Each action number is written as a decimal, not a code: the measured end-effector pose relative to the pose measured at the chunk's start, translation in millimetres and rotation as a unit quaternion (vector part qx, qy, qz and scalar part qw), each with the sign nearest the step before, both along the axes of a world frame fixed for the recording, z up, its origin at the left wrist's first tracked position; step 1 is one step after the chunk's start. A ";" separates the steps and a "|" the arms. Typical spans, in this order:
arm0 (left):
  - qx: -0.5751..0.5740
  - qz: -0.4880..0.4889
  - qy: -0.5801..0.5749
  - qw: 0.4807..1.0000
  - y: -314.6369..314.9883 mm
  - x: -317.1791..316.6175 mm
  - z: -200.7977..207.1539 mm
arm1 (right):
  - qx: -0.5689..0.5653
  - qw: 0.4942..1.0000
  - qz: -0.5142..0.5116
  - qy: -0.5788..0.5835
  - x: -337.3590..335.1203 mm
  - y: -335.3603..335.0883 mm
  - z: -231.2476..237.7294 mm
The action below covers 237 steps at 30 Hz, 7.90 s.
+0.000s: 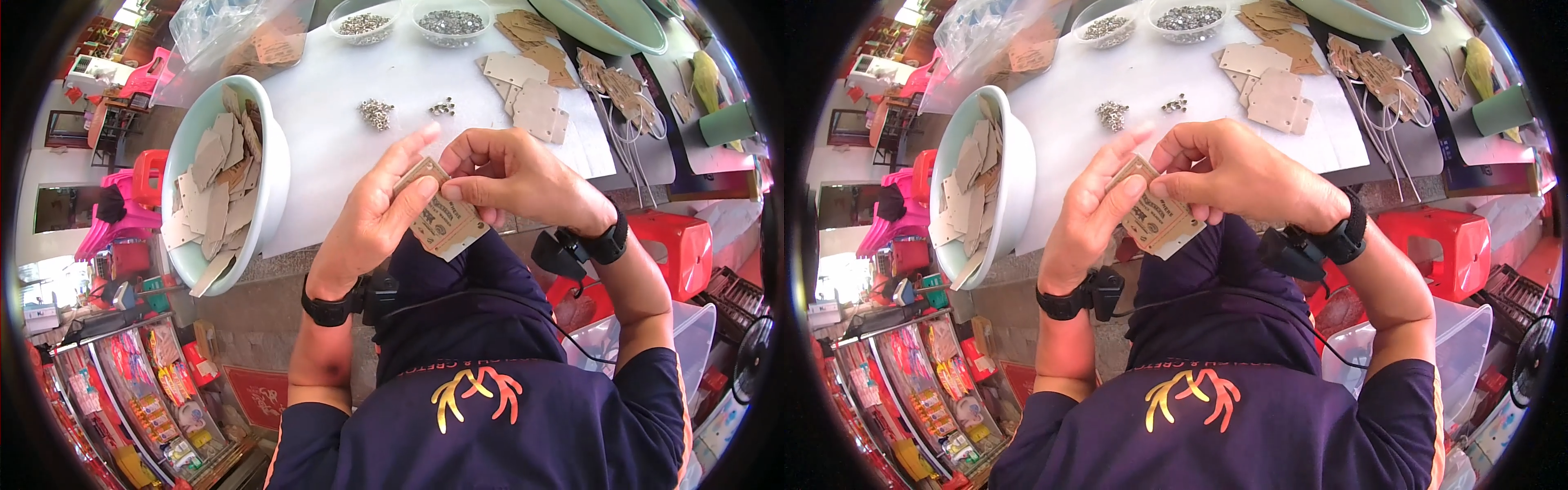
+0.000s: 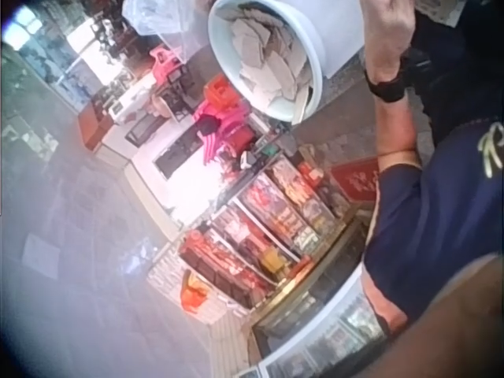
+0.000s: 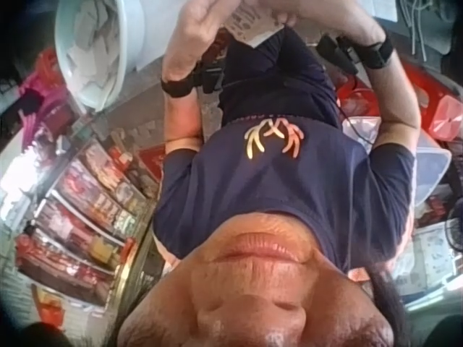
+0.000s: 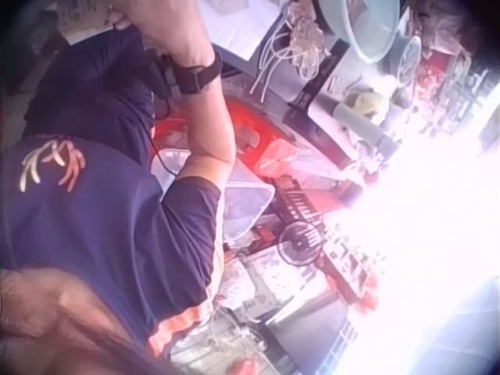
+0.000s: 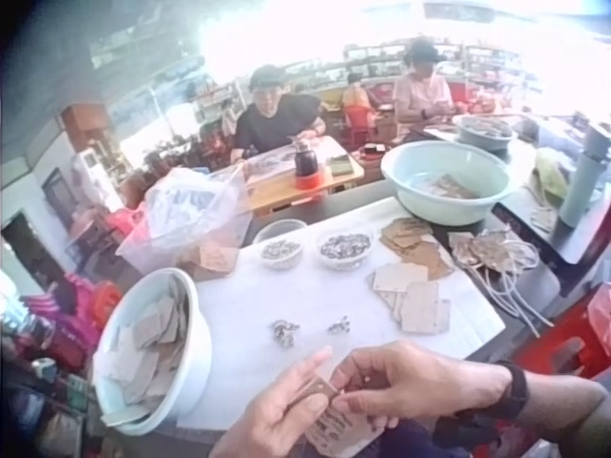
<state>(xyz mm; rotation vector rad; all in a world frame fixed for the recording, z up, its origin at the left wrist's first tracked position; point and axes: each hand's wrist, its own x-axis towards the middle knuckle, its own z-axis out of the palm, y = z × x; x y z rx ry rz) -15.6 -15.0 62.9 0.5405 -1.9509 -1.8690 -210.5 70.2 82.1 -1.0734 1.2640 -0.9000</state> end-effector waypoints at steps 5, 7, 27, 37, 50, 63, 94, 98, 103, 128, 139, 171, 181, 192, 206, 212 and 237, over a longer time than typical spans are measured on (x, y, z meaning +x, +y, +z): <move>0.149 0.114 0.142 0.972 3.8 3.6 -4.7 | -0.076 0.985 -0.098 -0.116 11.3 4.5 -12.8; 0.141 0.113 0.167 0.969 8.2 7.5 -17.0 | -0.100 0.963 -0.159 -0.195 16.3 5.8 -19.1; 0.098 0.137 0.109 0.980 40.5 2.3 -5.7 | -0.136 0.960 -0.236 -0.069 35.1 21.8 -21.2; 0.182 0.115 0.152 0.965 45.4 3.4 6.0 | -0.128 0.934 -0.251 -0.221 36.5 26.6 -34.0; 0.075 0.098 0.130 0.984 43.0 11.3 16.2 | -0.153 0.901 -0.126 -0.385 29.8 22.5 -53.8; 0.067 0.169 0.178 0.967 41.6 11.2 6.9 | -0.110 0.886 -0.144 -0.427 35.5 19.8 -48.6; 0.078 0.234 0.136 0.960 31.1 -3.7 -6.7 | -0.194 0.915 -0.336 -0.114 57.2 10.2 -29.7; 0.077 0.253 0.112 0.958 30.2 -4.4 -6.6 | -0.186 0.915 -0.340 -0.116 57.2 8.6 -27.2; 0.124 0.238 0.118 0.956 29.6 -3.8 -1.5 | -0.144 0.935 -0.296 -0.135 48.7 10.8 -29.9; -0.006 0.211 0.114 0.971 37.7 -15.2 -6.1 | -0.164 0.924 -0.300 -0.173 50.0 18.5 -36.8; 0.010 0.223 0.088 0.971 38.4 -15.8 -4.8 | -0.169 0.924 -0.321 -0.120 53.9 19.1 -35.4; 0.060 0.251 0.086 0.962 33.8 12.0 -25.6 | -0.169 0.938 -0.239 -0.186 77.4 5.2 -41.7; 0.066 0.286 0.081 0.952 24.3 30.3 -35.4 | -0.087 0.987 -0.131 0.026 54.8 -7.2 -31.7; 0.058 0.260 0.005 0.964 10.5 38.7 -39.7 | -0.250 0.867 -0.120 0.413 -22.3 -57.3 -24.5; 0.066 0.189 0.030 0.979 7.8 48.9 -46.4 | -0.293 0.792 -0.008 0.535 5.4 -120.3 -49.7; 0.053 0.189 0.023 0.980 7.1 49.6 -47.6 | -0.287 0.774 0.008 0.564 7.8 -123.9 -49.7; 0.002 0.130 0.044 0.990 13.0 35.6 -20.8 | -0.040 0.990 0.091 -0.098 -1.8 -60.9 -27.4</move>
